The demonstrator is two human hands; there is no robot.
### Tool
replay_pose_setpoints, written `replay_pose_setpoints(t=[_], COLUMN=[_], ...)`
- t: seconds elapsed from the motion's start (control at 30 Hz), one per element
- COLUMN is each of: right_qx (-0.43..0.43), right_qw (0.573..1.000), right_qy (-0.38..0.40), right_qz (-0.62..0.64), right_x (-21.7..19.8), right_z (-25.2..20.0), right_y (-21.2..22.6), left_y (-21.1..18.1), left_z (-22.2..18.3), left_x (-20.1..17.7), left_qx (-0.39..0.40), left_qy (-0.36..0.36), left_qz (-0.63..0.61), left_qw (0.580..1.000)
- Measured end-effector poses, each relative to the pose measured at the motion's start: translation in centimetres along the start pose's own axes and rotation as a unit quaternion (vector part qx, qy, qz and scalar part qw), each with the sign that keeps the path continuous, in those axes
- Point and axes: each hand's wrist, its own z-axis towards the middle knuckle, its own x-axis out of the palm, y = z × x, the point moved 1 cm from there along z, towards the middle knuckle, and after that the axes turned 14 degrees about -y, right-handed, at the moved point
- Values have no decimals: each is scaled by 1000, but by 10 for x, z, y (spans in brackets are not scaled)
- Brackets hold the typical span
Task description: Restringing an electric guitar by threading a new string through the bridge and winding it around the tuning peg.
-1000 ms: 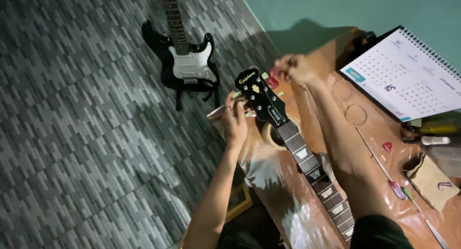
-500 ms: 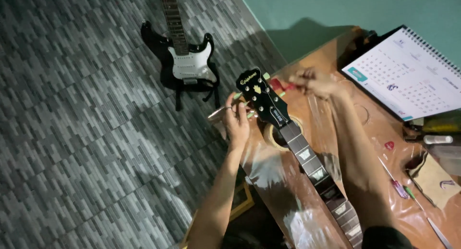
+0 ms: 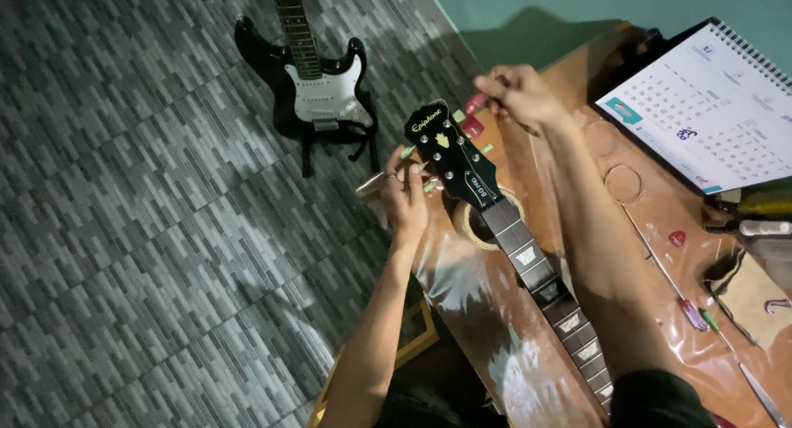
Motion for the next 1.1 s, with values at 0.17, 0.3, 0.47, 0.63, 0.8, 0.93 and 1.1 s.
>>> replay_pose_setpoints(t=[0.17,0.3,0.47,0.63,0.8,0.93,1.1], right_qx=[31,49,22,59,-4,3,29], right_qw=[997,998,999,996,999,998,996], right_qy=[38,-29,-23,19,-33,-50,-76], right_qz=[-66,-33,-6,-58,26,41,46], right_x=[-26,-26,-3,-35,-11,-17,-24], right_z=[-10,-44,-21,-25,-6,4,-5], right_y=[-57,7,-17,-50,-17,-50,-66], left_y=[1,13,-17,-25,-45,-35,-59], left_z=[3,0,-5,17,56,71,87], left_x=[4,3,0,-2,61,85,104], left_qx=[2,14,32,129,297,289,204], left_qy=[-8,-12,-31,-164,303,343,362], left_qz=[-8,10,91,109,168,191,211], left_qw=[1000,1000,995,972,890,873,884])
